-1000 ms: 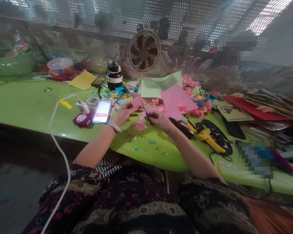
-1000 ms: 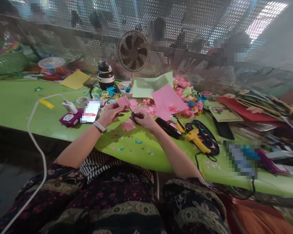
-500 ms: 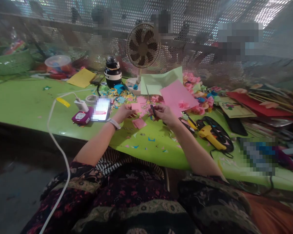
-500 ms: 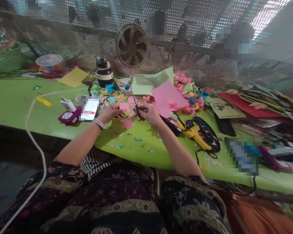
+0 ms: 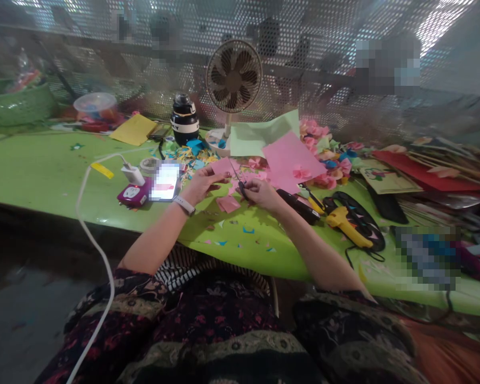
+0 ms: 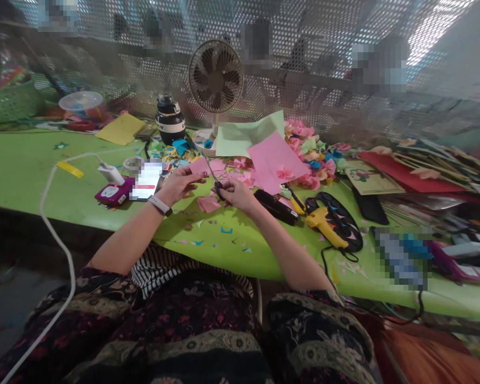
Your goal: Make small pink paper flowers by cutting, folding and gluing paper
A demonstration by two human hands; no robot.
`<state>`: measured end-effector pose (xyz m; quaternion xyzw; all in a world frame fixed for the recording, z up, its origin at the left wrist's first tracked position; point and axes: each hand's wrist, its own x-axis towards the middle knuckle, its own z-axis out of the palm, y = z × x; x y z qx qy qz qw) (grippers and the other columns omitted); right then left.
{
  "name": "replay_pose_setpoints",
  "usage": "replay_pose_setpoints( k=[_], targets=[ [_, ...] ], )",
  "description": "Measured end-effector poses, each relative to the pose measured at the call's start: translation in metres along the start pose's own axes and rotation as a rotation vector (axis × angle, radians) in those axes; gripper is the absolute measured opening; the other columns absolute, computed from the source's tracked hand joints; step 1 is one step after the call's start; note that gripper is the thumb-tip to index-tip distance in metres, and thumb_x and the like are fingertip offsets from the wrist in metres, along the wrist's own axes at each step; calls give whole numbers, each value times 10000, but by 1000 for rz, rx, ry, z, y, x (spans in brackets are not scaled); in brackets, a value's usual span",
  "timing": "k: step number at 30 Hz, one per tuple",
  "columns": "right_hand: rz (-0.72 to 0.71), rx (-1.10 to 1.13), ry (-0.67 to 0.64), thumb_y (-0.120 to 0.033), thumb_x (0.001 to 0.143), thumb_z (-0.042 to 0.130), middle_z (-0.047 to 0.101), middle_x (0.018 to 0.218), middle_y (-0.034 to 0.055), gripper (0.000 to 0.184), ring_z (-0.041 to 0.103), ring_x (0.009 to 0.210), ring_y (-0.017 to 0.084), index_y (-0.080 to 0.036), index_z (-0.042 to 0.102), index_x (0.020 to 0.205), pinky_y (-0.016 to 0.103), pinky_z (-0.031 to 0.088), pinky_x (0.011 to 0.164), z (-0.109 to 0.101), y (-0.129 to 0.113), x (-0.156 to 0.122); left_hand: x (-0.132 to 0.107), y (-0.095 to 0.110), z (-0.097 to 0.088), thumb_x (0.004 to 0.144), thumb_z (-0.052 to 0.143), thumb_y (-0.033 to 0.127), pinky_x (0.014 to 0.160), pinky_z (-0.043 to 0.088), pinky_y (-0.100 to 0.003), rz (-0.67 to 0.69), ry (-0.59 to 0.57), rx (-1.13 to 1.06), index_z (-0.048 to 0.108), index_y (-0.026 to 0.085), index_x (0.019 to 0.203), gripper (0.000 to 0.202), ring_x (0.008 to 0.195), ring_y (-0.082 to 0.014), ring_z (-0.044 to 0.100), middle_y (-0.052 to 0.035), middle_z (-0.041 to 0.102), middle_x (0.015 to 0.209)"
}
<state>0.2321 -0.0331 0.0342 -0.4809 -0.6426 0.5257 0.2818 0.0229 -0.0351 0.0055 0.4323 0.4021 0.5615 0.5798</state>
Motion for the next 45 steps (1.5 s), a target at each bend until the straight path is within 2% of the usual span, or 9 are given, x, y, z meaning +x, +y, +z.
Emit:
replay_pose_setpoints(
  k=[8, 15, 20, 30, 35, 40, 45],
  targets=[
    [28, -53, -26, -151, 905, 746, 689, 658, 0, 203, 583, 495, 60, -165, 582, 785, 171, 507, 478, 1, -8, -7, 3, -3, -1, 512, 976, 372, 492, 398, -182, 13, 41, 26, 739, 175, 866, 469, 748, -144, 713, -52, 768, 902],
    [11, -75, -51, -273, 899, 769, 678, 677, 6, 232, 601, 530, 77, -167, 596, 787, 187, 535, 503, 0, -8, -8, 4, -4, -4, 556, 955, 422, 662, 495, -216, 79, 105, -37, 748, 196, 873, 441, 876, -169, 734, -53, 779, 948],
    [-9, -97, -72, -298, 890, 781, 675, 698, 11, 235, 600, 540, 77, -167, 603, 810, 187, 534, 519, 0, -4, -7, 3, -3, -3, 549, 961, 405, 701, 514, -224, 104, 138, -89, 750, 203, 869, 433, 878, -165, 731, -40, 776, 912],
    [-29, -156, -48, -273, 924, 740, 658, 698, 5, 204, 597, 566, 85, -170, 596, 821, 188, 522, 518, 0, -1, -5, 2, -3, -2, 556, 947, 443, 754, 540, -277, 71, 87, -32, 757, 201, 910, 468, 978, -222, 738, -80, 786, 1019],
    [-40, -129, -58, -281, 910, 757, 654, 680, -3, 218, 576, 544, 84, -180, 597, 802, 193, 518, 499, 0, -2, -6, 0, -1, 0, 539, 952, 454, 698, 516, -252, 43, 95, -23, 760, 202, 880, 466, 898, -197, 739, -71, 786, 974],
    [-36, -92, -47, -304, 904, 765, 669, 696, 6, 232, 587, 557, 81, -177, 606, 793, 184, 512, 503, 0, -3, -7, 0, 2, 0, 556, 949, 413, 752, 535, -266, 42, 91, -51, 751, 198, 897, 448, 936, -195, 739, -72, 784, 1025],
    [-34, -85, -42, -342, 869, 799, 676, 703, 6, 263, 593, 551, 78, -171, 611, 803, 185, 513, 502, 0, -3, -7, 2, 1, -2, 550, 953, 384, 755, 546, -262, 49, 73, -72, 754, 193, 894, 441, 909, -182, 737, -64, 785, 980]
  ],
)
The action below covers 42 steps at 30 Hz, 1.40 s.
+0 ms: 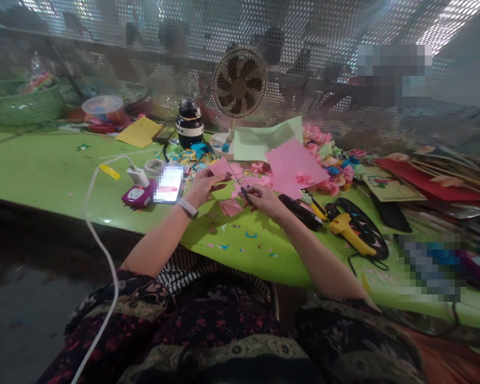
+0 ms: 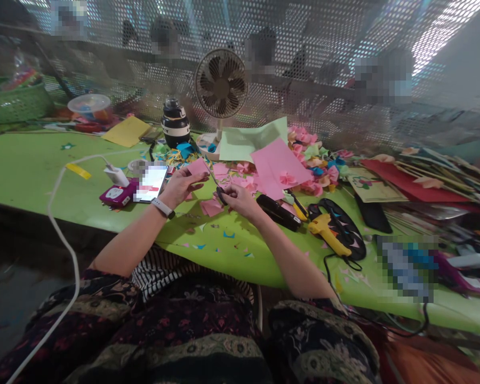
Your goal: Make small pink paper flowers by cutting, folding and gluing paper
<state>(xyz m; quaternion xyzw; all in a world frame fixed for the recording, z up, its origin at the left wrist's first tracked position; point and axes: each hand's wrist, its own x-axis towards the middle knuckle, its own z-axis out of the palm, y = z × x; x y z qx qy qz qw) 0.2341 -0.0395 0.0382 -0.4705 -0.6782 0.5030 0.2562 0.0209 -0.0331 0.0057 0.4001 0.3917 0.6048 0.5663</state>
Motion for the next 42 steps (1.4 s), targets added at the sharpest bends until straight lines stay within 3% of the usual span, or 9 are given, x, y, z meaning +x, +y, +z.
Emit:
replay_pose_setpoints(
  k=[26, 42],
  targets=[
    [6, -8, 0, -304, 909, 751, 669, 715, 7, 213, 583, 546, 70, -165, 624, 811, 176, 510, 502, 0, -2, -1, 4, -4, -5, 584, 945, 376, 727, 528, -234, 35, -37, 21, 755, 194, 920, 427, 878, -159, 738, -56, 783, 961],
    [-25, -26, 3, -367, 874, 788, 659, 678, 7, 267, 567, 522, 78, -176, 620, 794, 189, 508, 485, 0, 2, 2, 3, -4, -4, 569, 958, 372, 743, 544, -235, 36, -38, 5, 759, 196, 900, 425, 874, -154, 738, -48, 786, 947]
  ],
)
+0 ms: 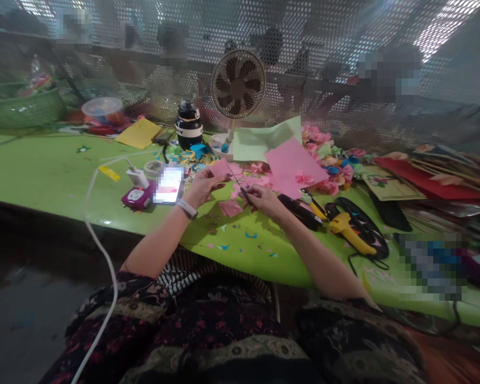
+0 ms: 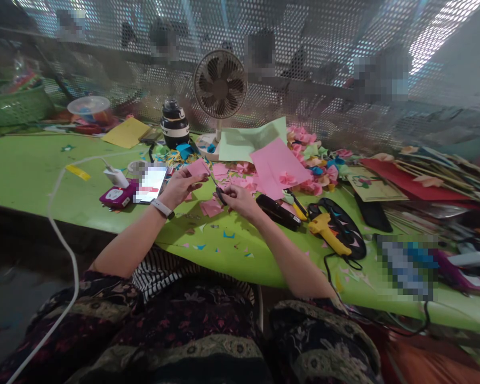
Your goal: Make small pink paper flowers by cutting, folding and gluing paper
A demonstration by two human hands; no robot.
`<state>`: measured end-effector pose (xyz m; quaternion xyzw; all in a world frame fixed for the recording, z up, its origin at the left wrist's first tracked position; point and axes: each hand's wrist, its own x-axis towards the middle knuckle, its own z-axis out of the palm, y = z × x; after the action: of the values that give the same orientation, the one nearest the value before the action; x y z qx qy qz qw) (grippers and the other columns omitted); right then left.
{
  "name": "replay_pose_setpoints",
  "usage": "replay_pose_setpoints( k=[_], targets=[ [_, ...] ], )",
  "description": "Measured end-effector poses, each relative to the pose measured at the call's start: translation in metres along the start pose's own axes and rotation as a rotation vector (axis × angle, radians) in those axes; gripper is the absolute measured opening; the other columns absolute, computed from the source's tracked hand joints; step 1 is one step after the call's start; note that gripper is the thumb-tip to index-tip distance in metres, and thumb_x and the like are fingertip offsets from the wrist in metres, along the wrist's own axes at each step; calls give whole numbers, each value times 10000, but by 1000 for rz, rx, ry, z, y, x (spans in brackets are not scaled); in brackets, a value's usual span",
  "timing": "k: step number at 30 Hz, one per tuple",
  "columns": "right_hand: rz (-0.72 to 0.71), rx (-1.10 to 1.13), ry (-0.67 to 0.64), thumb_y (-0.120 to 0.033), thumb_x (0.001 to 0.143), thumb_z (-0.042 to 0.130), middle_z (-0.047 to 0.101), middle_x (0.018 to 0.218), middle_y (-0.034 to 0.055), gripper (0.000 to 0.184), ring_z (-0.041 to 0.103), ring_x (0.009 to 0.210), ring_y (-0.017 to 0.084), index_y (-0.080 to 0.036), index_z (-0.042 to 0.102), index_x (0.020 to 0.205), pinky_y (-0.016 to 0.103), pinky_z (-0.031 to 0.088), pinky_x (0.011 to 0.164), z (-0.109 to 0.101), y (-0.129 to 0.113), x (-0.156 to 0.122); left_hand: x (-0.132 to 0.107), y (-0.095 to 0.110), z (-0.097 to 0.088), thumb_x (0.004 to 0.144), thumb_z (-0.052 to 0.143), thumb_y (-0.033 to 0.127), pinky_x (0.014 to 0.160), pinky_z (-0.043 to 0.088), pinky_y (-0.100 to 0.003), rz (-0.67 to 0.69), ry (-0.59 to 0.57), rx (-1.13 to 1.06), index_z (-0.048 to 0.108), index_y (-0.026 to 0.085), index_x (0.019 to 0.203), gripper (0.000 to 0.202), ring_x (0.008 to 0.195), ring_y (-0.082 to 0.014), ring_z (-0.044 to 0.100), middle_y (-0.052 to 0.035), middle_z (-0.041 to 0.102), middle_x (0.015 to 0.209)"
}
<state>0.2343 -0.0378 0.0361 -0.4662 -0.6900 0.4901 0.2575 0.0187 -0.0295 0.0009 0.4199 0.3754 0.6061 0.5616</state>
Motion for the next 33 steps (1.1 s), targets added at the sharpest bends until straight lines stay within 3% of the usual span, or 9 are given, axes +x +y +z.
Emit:
replay_pose_setpoints(
  k=[13, 22, 33],
  targets=[
    [-30, -26, 3, -425, 859, 787, 635, 615, -26, 317, 464, 463, 51, -169, 614, 784, 163, 356, 420, -2, -1, -2, 3, -1, -1, 546, 962, 358, 738, 545, -239, -10, 26, -12, 746, 174, 843, 410, 845, -154, 738, -48, 781, 907],
    [-29, 36, -32, -529, 802, 809, 647, 627, -10, 405, 487, 462, 72, -174, 616, 794, 199, 410, 432, -3, 6, 3, 3, -4, -3, 581, 955, 356, 716, 544, -225, -4, -33, 9, 743, 167, 872, 407, 830, -141, 735, -44, 782, 911],
    [-10, 44, -14, -430, 846, 800, 640, 597, -22, 331, 419, 422, 46, -163, 614, 781, 180, 344, 405, -2, 3, 2, 2, -3, 0, 539, 964, 340, 714, 544, -249, -37, -9, 29, 731, 162, 908, 471, 834, -164, 734, -53, 772, 897]
  ],
)
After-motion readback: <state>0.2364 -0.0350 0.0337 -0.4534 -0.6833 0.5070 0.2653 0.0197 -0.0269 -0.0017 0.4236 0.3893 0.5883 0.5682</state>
